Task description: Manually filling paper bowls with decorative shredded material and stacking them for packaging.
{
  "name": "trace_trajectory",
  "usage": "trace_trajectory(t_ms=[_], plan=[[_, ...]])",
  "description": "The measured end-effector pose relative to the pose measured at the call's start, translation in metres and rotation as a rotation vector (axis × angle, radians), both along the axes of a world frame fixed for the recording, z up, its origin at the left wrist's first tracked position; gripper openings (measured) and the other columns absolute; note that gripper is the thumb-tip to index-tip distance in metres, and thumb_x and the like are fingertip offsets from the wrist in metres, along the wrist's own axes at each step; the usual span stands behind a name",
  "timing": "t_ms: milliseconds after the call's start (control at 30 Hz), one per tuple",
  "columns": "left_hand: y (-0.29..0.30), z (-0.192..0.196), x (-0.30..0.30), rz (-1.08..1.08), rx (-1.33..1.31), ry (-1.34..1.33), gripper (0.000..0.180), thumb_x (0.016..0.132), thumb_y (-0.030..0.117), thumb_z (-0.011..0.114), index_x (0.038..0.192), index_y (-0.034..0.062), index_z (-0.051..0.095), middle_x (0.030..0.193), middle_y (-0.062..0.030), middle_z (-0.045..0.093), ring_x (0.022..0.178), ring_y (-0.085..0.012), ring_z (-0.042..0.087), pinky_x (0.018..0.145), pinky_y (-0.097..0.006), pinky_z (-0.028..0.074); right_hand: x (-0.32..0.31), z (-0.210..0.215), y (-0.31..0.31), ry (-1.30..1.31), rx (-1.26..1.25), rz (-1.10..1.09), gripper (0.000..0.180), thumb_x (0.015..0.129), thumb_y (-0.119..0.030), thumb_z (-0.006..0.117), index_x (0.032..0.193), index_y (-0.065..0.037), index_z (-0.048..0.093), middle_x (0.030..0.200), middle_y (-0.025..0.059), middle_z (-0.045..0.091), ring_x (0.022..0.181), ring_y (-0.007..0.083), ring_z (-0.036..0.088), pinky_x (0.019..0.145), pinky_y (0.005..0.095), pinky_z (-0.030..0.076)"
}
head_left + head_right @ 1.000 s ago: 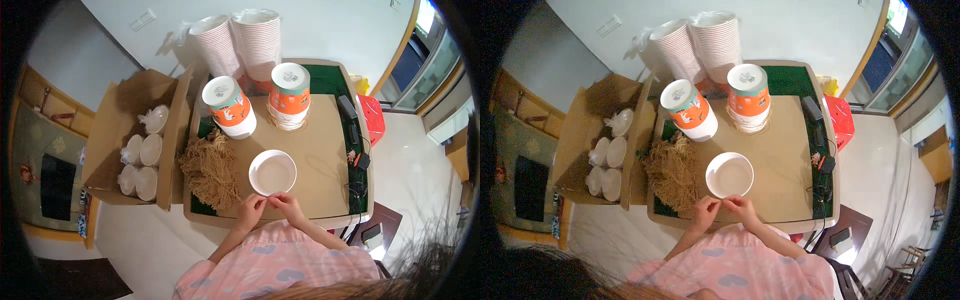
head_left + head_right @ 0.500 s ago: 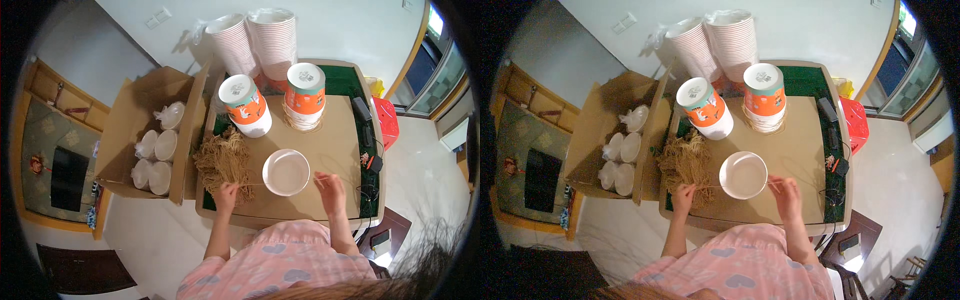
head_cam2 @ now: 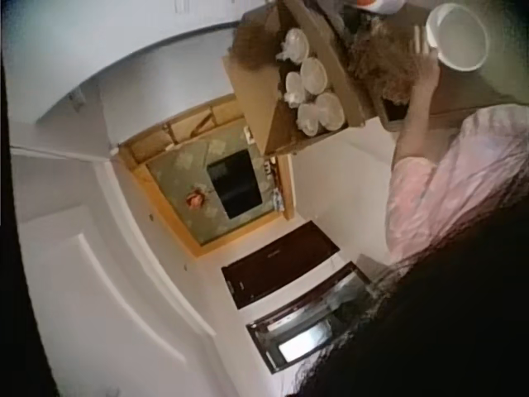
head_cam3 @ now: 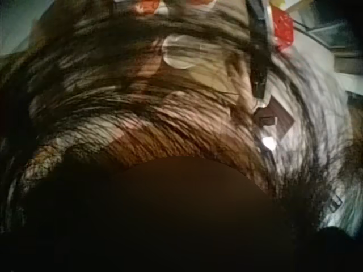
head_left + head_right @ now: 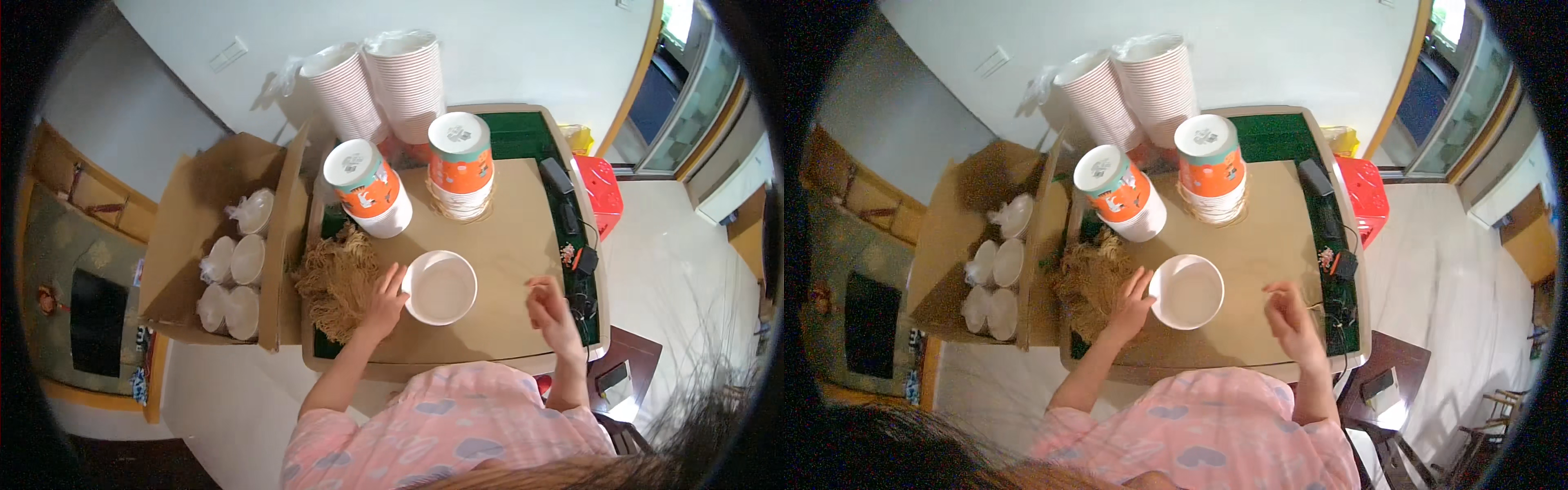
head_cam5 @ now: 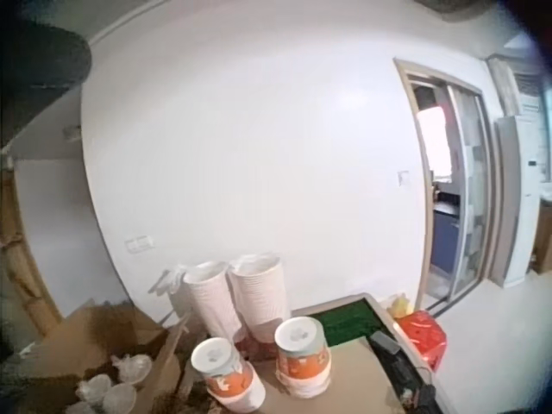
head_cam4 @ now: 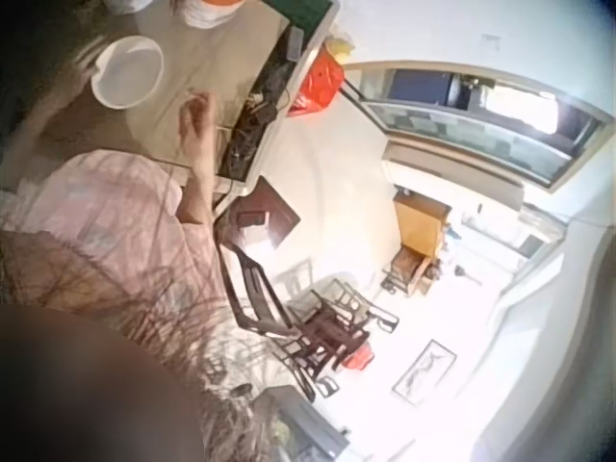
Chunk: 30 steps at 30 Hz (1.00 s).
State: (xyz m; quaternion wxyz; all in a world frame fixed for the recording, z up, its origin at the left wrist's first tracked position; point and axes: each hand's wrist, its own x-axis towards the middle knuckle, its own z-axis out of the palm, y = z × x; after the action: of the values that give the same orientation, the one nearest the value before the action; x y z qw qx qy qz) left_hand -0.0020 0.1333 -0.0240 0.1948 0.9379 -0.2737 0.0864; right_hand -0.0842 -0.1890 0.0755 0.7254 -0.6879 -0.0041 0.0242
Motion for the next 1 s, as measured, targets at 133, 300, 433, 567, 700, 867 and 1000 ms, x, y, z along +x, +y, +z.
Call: trace_trajectory(t_ms=[133, 300, 433, 567, 700, 867, 1000], plan=[[-0.020, 0.009, 0.002, -0.252, 0.109, -0.100, 0.005, 0.073, 0.014, 0.060, 0.073, 0.0085, 0.059, 0.106, -0.0096, 0.055, 0.113, -0.0247, 0.045, 0.099, -0.052, 0.030, 0.002, -0.028, 0.017, 0.108, 0.114, 0.044, 0.022, 0.089, -0.003, 0.042, 0.110, -0.010, 0.042, 0.072, -0.0013, 0.048, 0.059, 0.0052, 0.041, 0.050, 0.0183, 0.032], [-0.071, 0.001, -0.018, -0.020, -0.268, 0.438, 0.010, 0.078, 0.012, 0.061, 0.085, 0.0035, 0.061, 0.081, -0.0083, 0.062, 0.075, -0.0205, 0.062, 0.072, -0.035, 0.048, 0.010, -0.089, 0.049, 0.207, 0.363, 0.019, 0.008, 0.089, -0.013, 0.053, 0.095, -0.009, 0.051, 0.066, -0.0014, 0.052, 0.057, 0.0039, 0.043, 0.050, 0.0174, 0.033], [-0.082, 0.000, -0.016, 0.027, -0.574, 0.700, 0.022, 0.080, 0.002, 0.055, 0.102, -0.0031, 0.058, 0.092, -0.0088, 0.064, 0.083, -0.0129, 0.060, 0.071, -0.027, 0.049, 0.019, -0.106, 0.065, 0.306, 0.202, -0.101, 0.013, 0.087, -0.018, 0.056, 0.080, -0.008, 0.057, 0.069, -0.0036, 0.054, 0.053, 0.0019, 0.039, 0.045, 0.0169, 0.030], [-0.089, 0.005, -0.016, -0.035, -0.795, 0.852, 0.033, 0.080, -0.005, 0.050, 0.113, -0.0050, 0.052, 0.101, -0.0090, 0.061, 0.090, -0.0131, 0.058, 0.077, -0.026, 0.048, 0.025, -0.117, 0.071, 0.334, 0.323, -0.103, 0.014, 0.087, -0.019, 0.057, 0.082, -0.006, 0.059, 0.074, -0.0028, 0.057, 0.064, 0.0039, 0.048, 0.055, 0.0195, 0.038], [-0.086, -0.002, -0.012, -0.025, -0.841, 0.906, 0.039, 0.080, -0.009, 0.048, 0.119, -0.0061, 0.047, 0.109, -0.0105, 0.058, 0.096, -0.0137, 0.057, 0.084, -0.027, 0.046, 0.027, -0.134, 0.071, 0.205, 0.276, -0.045, 0.011, 0.087, -0.017, 0.056, 0.083, -0.007, 0.058, 0.073, -0.0026, 0.056, 0.067, 0.0059, 0.054, 0.061, 0.0213, 0.047], [-0.088, 0.000, -0.015, -0.011, -0.883, 0.966, 0.041, 0.079, -0.012, 0.046, 0.119, -0.0054, 0.047, 0.111, -0.0103, 0.057, 0.100, -0.0149, 0.055, 0.088, -0.028, 0.044, 0.022, -0.124, 0.077, 0.139, 0.272, -0.034, 0.007, 0.085, -0.008, 0.055, 0.081, -0.003, 0.056, 0.077, 0.0004, 0.056, 0.073, 0.0092, 0.056, 0.068, 0.0244, 0.050], [-0.091, 0.001, -0.015, -0.017, -0.874, 0.954, 0.040, 0.079, -0.013, 0.045, 0.118, -0.0070, 0.046, 0.109, -0.0115, 0.057, 0.100, -0.0167, 0.056, 0.089, -0.029, 0.044, 0.021, -0.126, 0.081, 0.052, 0.146, -0.104, 0.006, 0.083, -0.005, 0.054, 0.079, 0.000, 0.054, 0.077, 0.0024, 0.056, 0.073, 0.0102, 0.057, 0.067, 0.0245, 0.050]])
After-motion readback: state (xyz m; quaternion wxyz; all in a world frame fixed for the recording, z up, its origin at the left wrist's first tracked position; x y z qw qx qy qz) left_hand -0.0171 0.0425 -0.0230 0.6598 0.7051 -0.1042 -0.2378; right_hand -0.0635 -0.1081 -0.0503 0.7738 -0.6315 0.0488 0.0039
